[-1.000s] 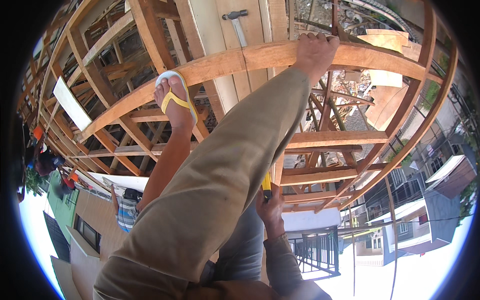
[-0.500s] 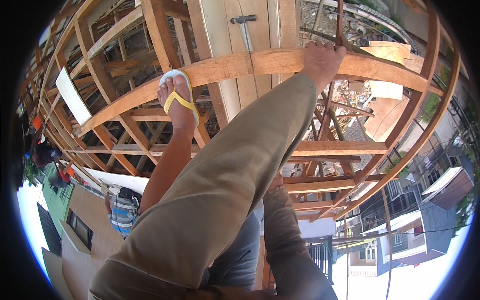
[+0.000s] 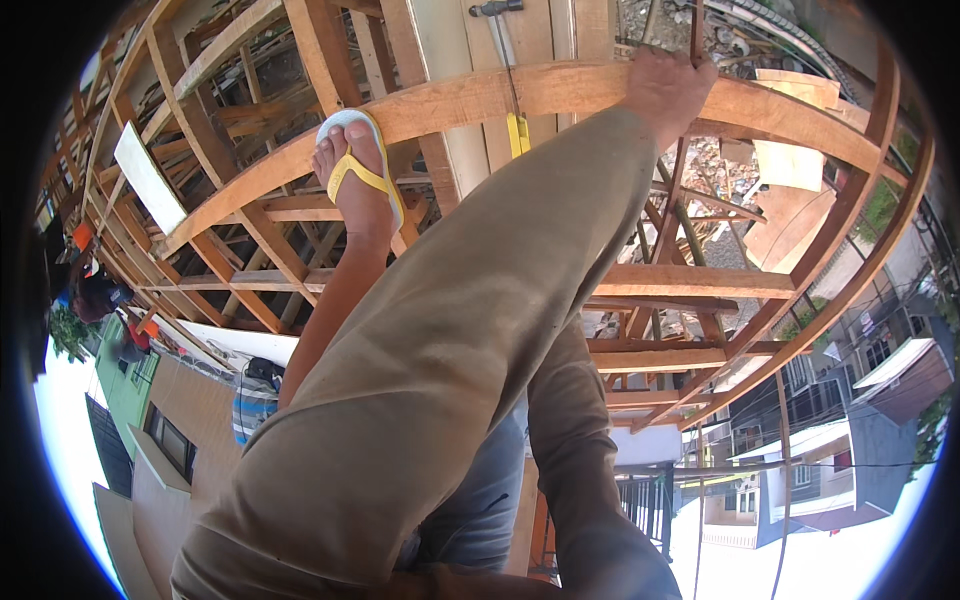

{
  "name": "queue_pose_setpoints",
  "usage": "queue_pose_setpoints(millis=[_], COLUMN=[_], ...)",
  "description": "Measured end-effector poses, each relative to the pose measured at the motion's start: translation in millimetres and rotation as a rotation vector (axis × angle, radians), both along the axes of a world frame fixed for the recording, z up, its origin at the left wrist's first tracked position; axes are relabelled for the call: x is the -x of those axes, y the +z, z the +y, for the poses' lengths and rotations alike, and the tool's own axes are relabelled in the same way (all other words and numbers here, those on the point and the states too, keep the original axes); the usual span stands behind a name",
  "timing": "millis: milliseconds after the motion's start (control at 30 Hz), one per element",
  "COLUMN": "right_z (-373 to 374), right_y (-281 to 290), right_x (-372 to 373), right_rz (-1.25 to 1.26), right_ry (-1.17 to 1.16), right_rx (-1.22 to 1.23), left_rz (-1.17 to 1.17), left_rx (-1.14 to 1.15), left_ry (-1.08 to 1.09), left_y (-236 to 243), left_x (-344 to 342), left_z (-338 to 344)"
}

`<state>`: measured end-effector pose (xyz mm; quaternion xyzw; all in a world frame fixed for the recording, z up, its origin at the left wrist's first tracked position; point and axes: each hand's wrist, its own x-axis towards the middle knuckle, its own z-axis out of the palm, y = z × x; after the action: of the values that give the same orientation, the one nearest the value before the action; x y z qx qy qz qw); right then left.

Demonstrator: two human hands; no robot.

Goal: The person uses a hand saw to cut a wooden beam on a roof frame. They position the saw, cut through the wood, and remove the cut piece.

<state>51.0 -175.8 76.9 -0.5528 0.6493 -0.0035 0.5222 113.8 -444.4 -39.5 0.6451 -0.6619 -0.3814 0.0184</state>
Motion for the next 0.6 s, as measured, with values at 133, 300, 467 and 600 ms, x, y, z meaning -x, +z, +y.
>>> queue_pose_setpoints(millis=[133,300,467,600], right_z=[89.2,57.6,-10.4,8.7], right_y=[67.2,55.8,15.1,57.9], right_x=[60.5,46.8,4.7,29.0], right_rz=[0.067,0.015,-0.044,-0.105], right_ry=[0.013,0.038,-0.008,0.090], right_rx=[0.004,0.006,0.025,-0.006], left_rz=[-0.100,-0.099,-0.043,-0.062], left_rx=[0.022,0.047,0.052,0.034], left_ry=[0.087,0.156,0.040,0.077], left_y=[-8.6,-21.8,2.3,-6.3], left_x=[8.6,16.9,13.1,-3.0], left_z=[3.1,7.6,6.1,7.1])
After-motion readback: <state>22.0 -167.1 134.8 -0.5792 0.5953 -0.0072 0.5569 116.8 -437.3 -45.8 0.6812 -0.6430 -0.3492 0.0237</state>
